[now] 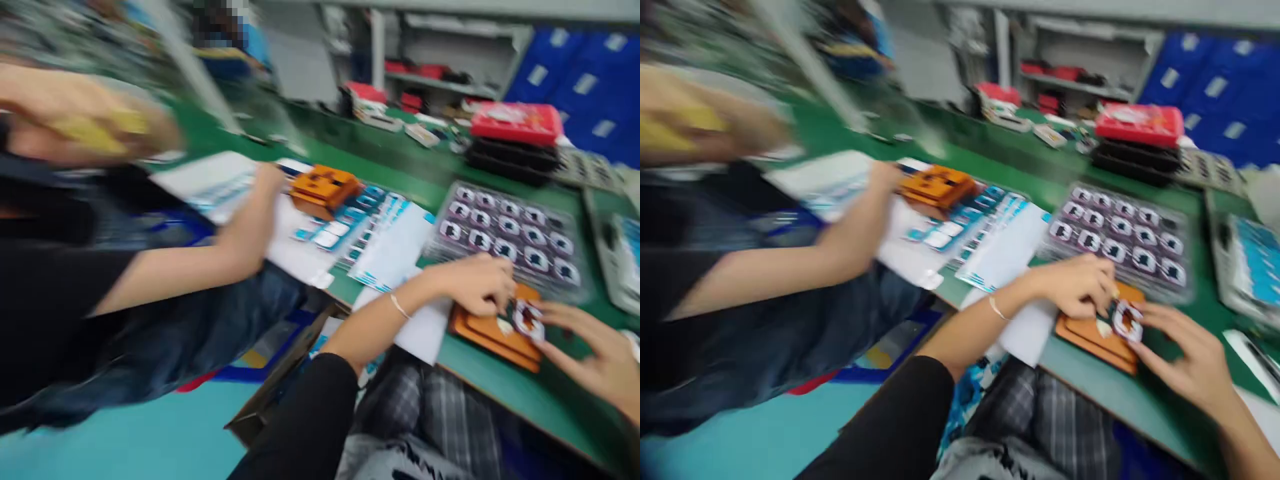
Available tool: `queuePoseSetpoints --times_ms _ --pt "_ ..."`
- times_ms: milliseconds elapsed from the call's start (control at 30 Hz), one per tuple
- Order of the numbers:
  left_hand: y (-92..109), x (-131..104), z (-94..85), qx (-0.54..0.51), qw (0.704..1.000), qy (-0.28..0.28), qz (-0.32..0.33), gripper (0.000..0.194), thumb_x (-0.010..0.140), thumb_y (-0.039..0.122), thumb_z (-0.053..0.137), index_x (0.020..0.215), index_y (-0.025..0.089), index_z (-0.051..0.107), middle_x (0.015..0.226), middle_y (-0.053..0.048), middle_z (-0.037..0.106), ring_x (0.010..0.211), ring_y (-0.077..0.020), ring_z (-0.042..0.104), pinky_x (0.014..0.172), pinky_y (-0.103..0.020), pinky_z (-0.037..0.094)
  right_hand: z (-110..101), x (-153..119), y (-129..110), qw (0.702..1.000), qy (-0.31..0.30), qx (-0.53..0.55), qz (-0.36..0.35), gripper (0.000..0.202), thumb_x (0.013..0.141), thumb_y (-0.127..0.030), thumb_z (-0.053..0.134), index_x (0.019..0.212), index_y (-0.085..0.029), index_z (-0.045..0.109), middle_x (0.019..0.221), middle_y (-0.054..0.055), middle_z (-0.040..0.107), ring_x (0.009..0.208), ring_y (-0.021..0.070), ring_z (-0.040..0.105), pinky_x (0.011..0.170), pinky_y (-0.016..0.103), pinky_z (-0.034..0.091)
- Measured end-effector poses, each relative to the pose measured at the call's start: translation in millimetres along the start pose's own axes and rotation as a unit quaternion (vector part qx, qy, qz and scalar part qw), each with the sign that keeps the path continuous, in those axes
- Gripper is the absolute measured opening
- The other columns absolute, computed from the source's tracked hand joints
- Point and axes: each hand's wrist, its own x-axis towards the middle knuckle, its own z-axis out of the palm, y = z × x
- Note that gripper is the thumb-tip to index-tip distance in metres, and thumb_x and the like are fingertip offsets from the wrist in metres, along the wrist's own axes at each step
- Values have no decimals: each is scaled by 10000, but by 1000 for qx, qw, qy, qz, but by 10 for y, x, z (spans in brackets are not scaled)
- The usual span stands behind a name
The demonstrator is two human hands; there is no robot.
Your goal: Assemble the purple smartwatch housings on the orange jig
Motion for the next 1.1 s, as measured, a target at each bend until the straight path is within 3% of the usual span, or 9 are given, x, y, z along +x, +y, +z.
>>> queuePoseSetpoints --times_ms 67,200,367,500,600,733,967,1100 --pt "-31 -24 51 -33 999 29 -9 225 832 134 600 857 214 809 975 -28 773 1081 -264 575 867 -406 401 -13 -39 -49 1000 -26 -1 -16 207 892 -298 747 1093 -296 700 1099 119 781 947 306 774 804 448 654" --pt "-172 -84 106 -74 995 62 13 284 848 154 525 834 230 798 939 -15 773 1017 -242 558 873 -403 370 61 -1 -8 999 -11 23 -20 212 897 -340 776 1027 -193 694 1129 134 777 946 237 763 797 370 603" --pt "-183 -152 59 -66 993 94 3 292 875 237 517 911 219 806 962 -18 781 971 -240 577 838 -397 414 168 23 -71 999 40 21 -20 249 853 -356 835 959 -163 721 1110 134 783 831 193 675 763 358 578" --pt "-164 -171 24 -36 989 141 -34 385 932 477 584 1023 166 792 997 -67 774 936 -245 591 820 -386 455 272 54 -118 998 60 23 -2 215 865 -352 822 964 -177 744 1128 110 782 852 204 598 757 374 563" --pt "-170 -162 32 -16 990 131 -49 645 891 746 564 1073 166 780 1032 -84 761 933 -249 593 798 -376 445 325 79 -100 998 63 25 -10 214 892 -381 793 971 -190 737 1130 93 784 846 205 584 744 376 548" --pt "-164 -137 76 3 992 112 -57 801 838 882 481 1096 180 769 1071 -94 739 942 -250 588 766 -363 412 335 83 -83 997 68 31 -8 239 897 -410 787 966 -193 713 1126 98 779 874 207 635 774 380 516" --pt "-171 -107 115 -51 994 89 -30 544 956 698 515 1121 243 765 1094 -68 735 993 -238 582 845 -381 402 238 57 -7 997 33 74 4 359 877 -544 776 925 -195 706 899 36 679 839 179 615 797 353 459" --pt "-199 -103 125 -49 992 108 -50 331 994 490 572 1092 243 769 1048 -59 751 965 -227 583 843 -376 429 149 27 78 995 -26 91 -15 183 948 -387 721 907 -209 726 1226 102 677 1088 234 588 953 431 445"
